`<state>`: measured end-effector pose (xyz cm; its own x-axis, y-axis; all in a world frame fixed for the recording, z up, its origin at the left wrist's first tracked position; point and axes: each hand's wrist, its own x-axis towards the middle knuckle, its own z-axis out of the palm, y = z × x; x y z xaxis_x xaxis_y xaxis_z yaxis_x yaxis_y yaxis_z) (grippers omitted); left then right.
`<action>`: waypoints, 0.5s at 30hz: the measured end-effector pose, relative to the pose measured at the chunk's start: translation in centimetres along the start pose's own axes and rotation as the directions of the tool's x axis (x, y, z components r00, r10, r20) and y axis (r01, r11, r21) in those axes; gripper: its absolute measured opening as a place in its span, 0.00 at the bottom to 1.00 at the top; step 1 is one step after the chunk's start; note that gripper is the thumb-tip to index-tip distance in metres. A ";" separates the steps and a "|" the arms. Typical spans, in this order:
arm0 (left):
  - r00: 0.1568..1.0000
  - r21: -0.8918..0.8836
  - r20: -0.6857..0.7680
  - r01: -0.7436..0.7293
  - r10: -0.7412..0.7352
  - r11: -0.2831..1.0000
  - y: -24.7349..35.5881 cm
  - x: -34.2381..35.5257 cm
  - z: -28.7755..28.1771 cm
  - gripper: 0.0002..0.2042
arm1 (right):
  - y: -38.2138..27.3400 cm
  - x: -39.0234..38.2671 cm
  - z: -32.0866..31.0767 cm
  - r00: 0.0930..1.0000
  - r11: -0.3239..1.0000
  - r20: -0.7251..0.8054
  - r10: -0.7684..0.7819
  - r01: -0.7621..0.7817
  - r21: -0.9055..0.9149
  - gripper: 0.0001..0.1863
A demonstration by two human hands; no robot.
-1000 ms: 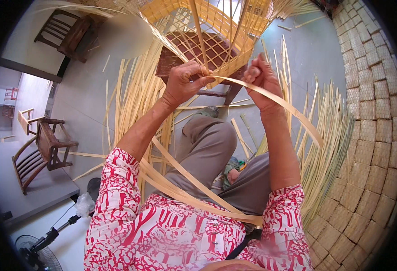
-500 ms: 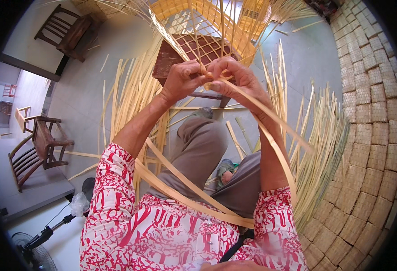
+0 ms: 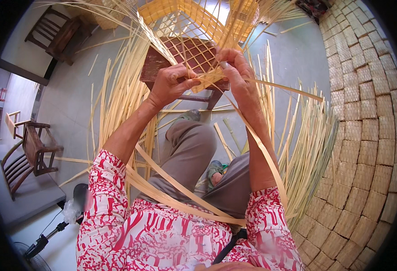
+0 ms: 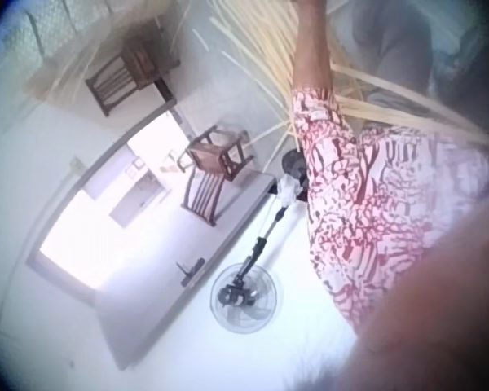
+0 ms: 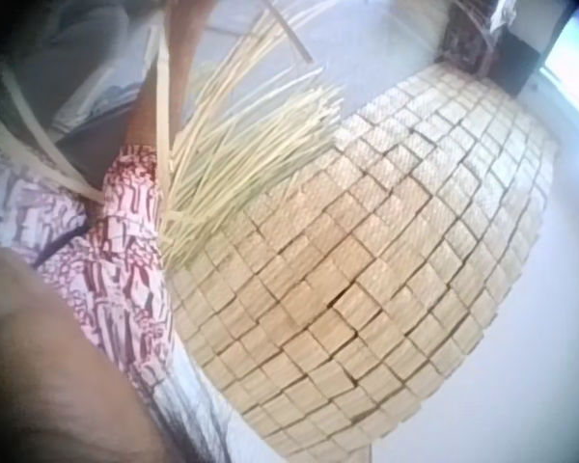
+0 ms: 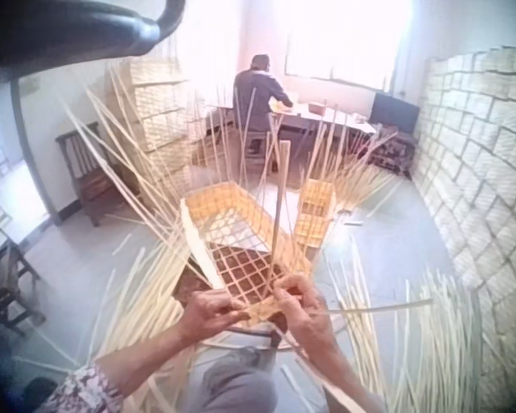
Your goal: The person weaves thin bamboo strips into a basket frame using both hands. They interlace the strips through the existing structure, periodically rotating the basket to continue the pattern.
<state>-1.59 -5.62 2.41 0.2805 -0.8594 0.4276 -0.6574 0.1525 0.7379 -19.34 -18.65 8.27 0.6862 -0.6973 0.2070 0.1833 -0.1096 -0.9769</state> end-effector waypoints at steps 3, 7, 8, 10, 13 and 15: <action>1.000 0.035 -0.028 -0.007 0.008 0.999 0.5 -0.2 0.0 0.05 | 0.0 -0.5 -0.7 0.990 0.999 -0.139 -0.037 0.040 0.024 0.09; 0.990 0.031 -0.142 -0.023 0.027 0.999 1.4 -0.4 0.7 0.06 | 0.0 0.9 -2.1 0.945 0.990 -0.327 0.028 0.018 0.136 0.12; 0.984 0.041 -0.177 -0.021 0.028 0.999 1.4 -0.5 0.7 0.06 | 0.0 1.4 -2.1 0.935 0.988 -0.347 0.068 -0.014 0.155 0.13; 0.972 0.042 -0.225 -0.067 0.075 0.997 0.7 -0.6 1.1 0.10 | 0.0 2.5 -2.0 0.944 0.984 -0.303 0.127 -0.081 0.160 0.20; 0.953 -0.085 -0.301 -0.044 0.016 0.995 0.8 -0.9 1.7 0.12 | 0.0 3.3 -2.6 0.982 0.970 -0.094 0.162 -0.141 0.199 0.18; 0.947 -0.123 -0.322 -0.050 0.008 0.991 0.8 -0.8 2.2 0.10 | 0.0 3.3 -3.1 0.983 0.985 -0.137 0.122 -0.103 0.137 0.14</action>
<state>-3.89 -5.92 1.51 0.4859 -0.6549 0.5788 -0.5798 0.2541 0.7741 -19.26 -23.13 8.75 0.6008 -0.7956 0.0776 0.2061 0.0604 -0.9767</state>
